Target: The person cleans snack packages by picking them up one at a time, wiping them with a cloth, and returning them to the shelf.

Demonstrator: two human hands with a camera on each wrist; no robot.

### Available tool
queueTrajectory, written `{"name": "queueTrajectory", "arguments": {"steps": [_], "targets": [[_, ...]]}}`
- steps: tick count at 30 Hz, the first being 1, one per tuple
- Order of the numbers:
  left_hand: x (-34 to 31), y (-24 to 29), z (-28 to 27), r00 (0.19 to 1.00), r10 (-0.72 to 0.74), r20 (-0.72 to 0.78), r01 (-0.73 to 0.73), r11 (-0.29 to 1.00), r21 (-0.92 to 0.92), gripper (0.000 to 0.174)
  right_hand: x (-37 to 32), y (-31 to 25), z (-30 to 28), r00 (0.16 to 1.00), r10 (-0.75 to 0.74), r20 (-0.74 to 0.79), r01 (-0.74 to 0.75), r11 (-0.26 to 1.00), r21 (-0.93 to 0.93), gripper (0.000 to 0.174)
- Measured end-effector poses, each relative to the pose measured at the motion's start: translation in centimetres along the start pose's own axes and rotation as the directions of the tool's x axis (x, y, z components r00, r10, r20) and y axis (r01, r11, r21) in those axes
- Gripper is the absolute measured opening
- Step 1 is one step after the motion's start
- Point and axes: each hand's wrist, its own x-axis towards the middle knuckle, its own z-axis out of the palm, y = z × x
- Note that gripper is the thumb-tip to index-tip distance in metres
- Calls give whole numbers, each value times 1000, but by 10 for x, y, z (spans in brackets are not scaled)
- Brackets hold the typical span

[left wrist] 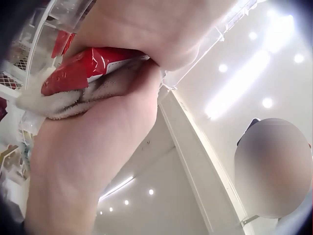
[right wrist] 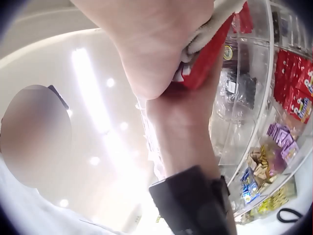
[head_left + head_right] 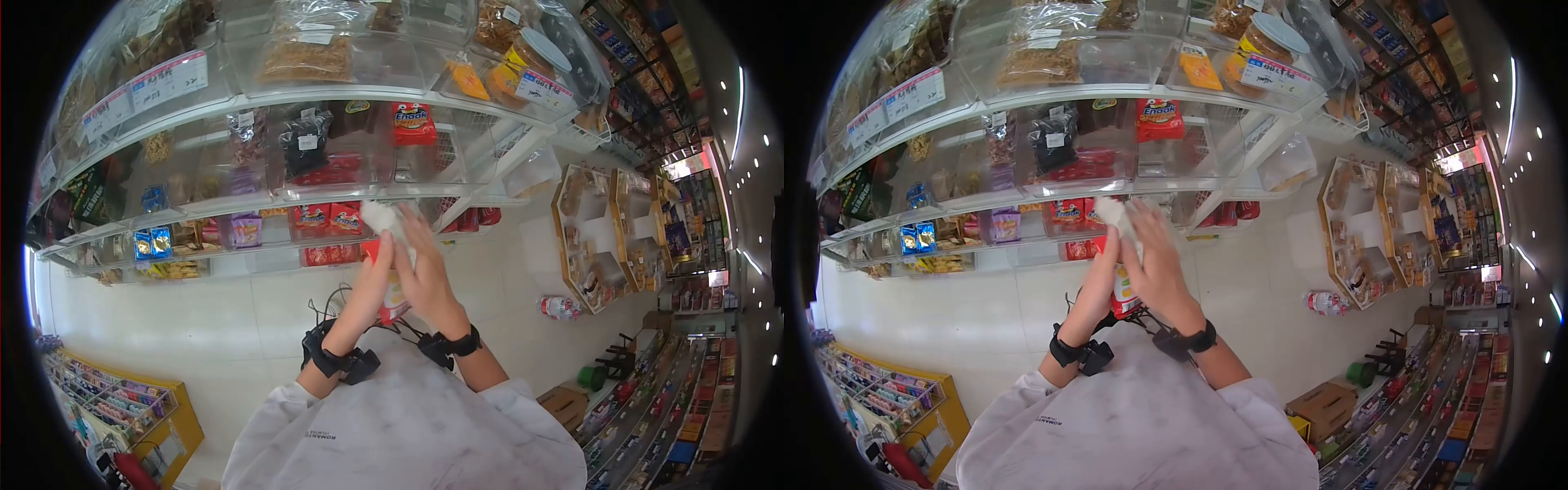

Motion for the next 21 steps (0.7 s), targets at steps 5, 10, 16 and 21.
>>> {"name": "queueTrajectory", "arguments": {"steps": [5, 10, 16, 21], "targets": [[0, 18, -3, 997, -4, -79, -31, 897, -441, 52, 2, -2, 20, 997, 66, -36, -66, 998, -11, 52], [4, 36, -35, 999, 14, -39, -35, 787, -616, 52, -15, -49, 24, 965, -154, 213, 181, 977, -112, 53], [-10, 33, -7, 977, 121, -177, -185, 892, -413, 55, -20, 17, 4, 816, 541, 204, -496, 474, 728, 44], [-4, 29, -20, 866, 441, -235, -421, 898, 130, 65, -35, 12, -2, 887, 457, 66, -415, 724, 551, 40]]}}
